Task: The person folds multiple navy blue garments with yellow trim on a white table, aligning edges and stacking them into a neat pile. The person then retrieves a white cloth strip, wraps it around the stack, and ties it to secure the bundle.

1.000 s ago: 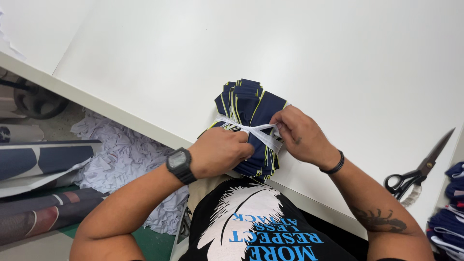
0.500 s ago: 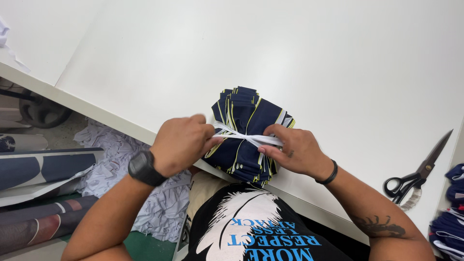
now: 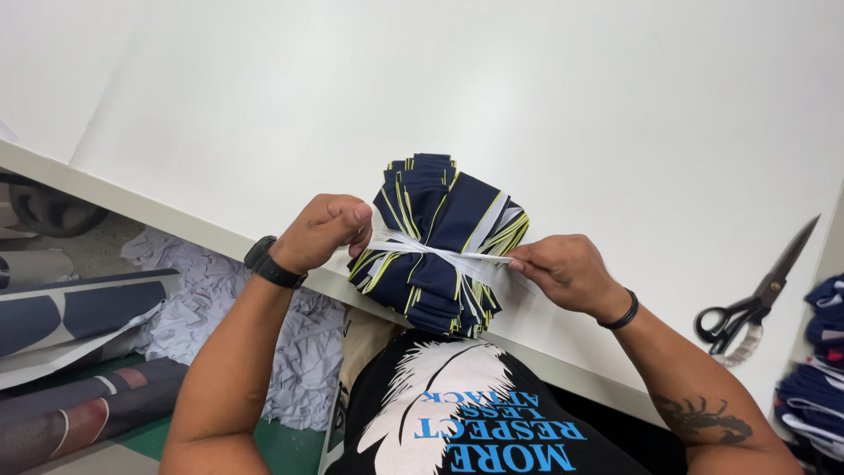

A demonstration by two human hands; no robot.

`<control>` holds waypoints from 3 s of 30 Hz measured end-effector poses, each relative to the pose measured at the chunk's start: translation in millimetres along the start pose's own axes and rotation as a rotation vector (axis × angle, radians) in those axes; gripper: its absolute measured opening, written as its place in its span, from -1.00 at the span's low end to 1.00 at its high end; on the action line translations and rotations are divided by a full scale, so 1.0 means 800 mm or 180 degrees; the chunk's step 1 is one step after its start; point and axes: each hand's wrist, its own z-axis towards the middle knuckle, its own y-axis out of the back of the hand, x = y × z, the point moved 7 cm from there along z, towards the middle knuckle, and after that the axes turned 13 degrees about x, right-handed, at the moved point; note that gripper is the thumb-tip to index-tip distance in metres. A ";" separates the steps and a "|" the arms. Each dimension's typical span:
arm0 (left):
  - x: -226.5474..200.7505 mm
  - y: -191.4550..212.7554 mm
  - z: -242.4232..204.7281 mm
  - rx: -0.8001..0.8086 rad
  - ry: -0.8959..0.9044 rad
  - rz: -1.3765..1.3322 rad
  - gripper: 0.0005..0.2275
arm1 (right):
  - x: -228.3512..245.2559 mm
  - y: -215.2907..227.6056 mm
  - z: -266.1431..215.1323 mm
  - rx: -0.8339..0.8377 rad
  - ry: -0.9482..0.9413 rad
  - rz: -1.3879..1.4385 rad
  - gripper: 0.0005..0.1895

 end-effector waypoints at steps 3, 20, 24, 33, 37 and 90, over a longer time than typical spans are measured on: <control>-0.049 -0.040 0.000 0.0372 0.0078 0.0210 -0.60 | -0.036 -0.025 -0.012 0.0054 -0.0966 0.2159 -0.81; -0.162 0.066 0.143 -0.0993 0.0816 0.2798 -0.66 | 0.024 -0.072 0.059 0.0071 -0.1298 0.3251 -0.70; -0.181 -0.012 0.049 -0.2644 -0.0831 0.4250 -0.83 | 0.013 -0.078 0.057 -0.0104 -0.1256 0.3351 -0.70; -0.097 -0.119 0.032 -0.0864 -0.0050 0.2765 -0.80 | 0.014 -0.083 0.051 -0.0355 -0.0854 0.3076 -0.72; -0.084 -0.111 0.039 -0.0802 -0.0221 0.2558 -0.79 | 0.024 -0.073 0.046 -0.0386 -0.1083 0.2691 -0.74; -0.051 -0.065 0.012 0.0458 0.0024 0.4605 -0.90 | -0.060 -0.111 -0.043 -0.0451 -0.1642 0.2764 -0.84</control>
